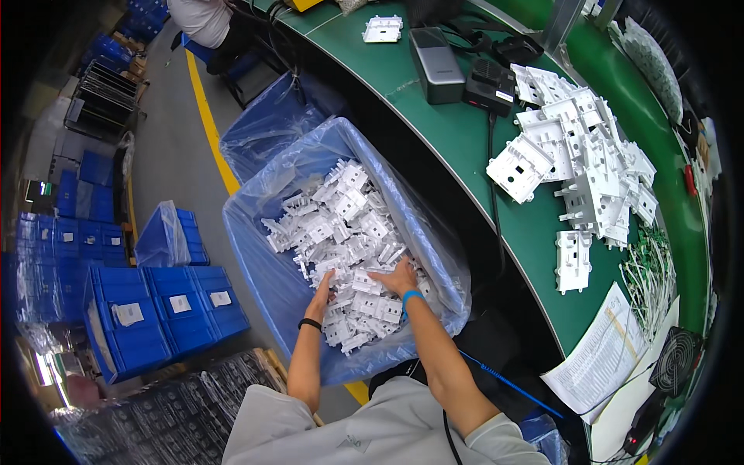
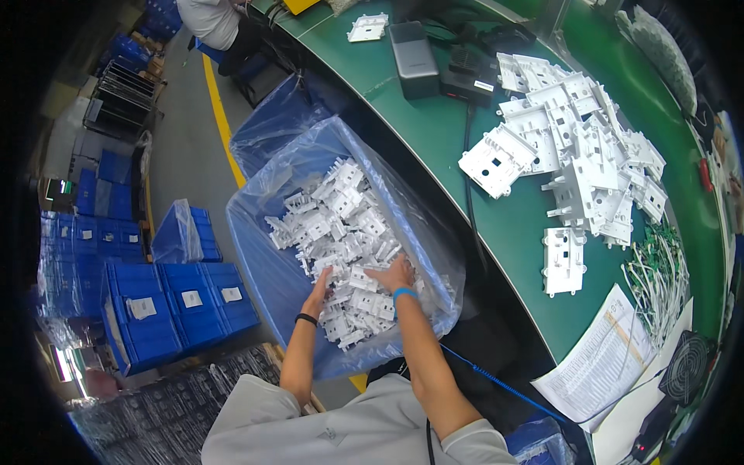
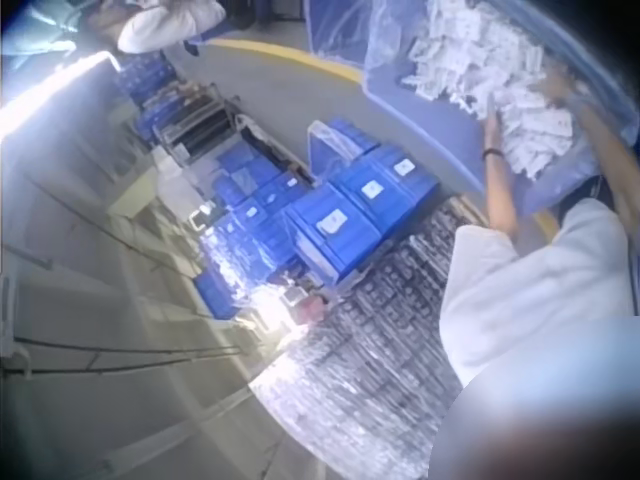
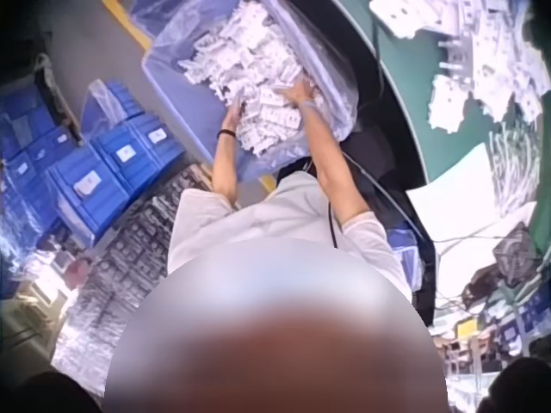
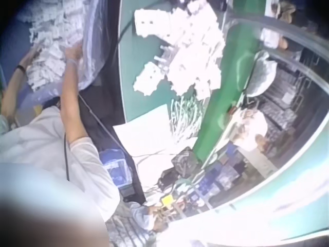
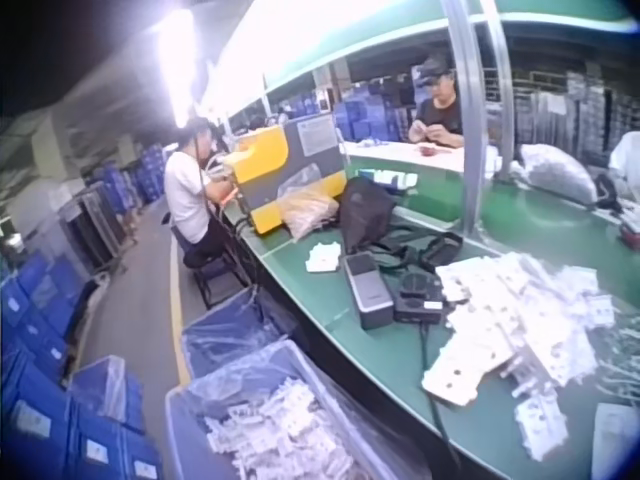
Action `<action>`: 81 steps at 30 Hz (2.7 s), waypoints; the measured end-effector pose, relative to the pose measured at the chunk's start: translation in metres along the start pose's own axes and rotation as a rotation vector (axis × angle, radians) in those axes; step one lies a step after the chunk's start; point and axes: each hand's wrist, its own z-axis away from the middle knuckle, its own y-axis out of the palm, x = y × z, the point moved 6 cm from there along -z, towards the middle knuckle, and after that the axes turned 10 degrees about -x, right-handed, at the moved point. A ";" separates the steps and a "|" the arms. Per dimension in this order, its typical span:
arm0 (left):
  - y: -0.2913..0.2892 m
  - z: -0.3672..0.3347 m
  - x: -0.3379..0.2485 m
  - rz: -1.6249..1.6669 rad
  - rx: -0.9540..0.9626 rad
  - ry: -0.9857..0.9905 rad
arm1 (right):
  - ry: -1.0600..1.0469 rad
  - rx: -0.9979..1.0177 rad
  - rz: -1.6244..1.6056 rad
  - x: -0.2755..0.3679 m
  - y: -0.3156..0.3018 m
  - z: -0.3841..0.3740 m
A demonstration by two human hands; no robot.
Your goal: Soldering wires onto small electronic components at an assembly line station.
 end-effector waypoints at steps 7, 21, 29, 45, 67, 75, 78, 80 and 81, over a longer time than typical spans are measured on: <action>0.010 -0.022 0.022 0.030 0.198 0.044 | 0.066 0.084 -0.101 -0.014 0.019 -0.009; 0.032 0.031 0.013 -0.190 0.263 0.178 | -0.047 0.367 -0.283 0.011 0.024 0.015; 0.030 0.025 0.024 0.136 0.266 0.220 | -0.139 0.466 -0.396 0.040 0.013 0.036; 0.030 0.082 -0.038 0.886 -0.096 0.449 | -0.415 0.270 -0.709 0.091 -0.009 0.070; 0.078 0.400 -0.323 1.150 0.491 1.237 | -1.271 -0.330 -0.897 0.190 -0.383 0.312; 0.228 0.524 -0.452 0.820 1.035 1.474 | -1.224 -0.607 -1.077 0.153 -0.525 0.285; 0.257 0.501 -0.468 0.780 1.033 1.310 | -1.110 -0.898 -1.002 0.141 -0.529 0.245; 0.269 0.479 -0.473 0.724 1.044 1.234 | -1.135 -0.943 -1.019 0.137 -0.521 0.226; 0.273 0.471 -0.476 0.711 1.023 1.253 | -1.095 -0.971 -1.031 0.133 -0.516 0.217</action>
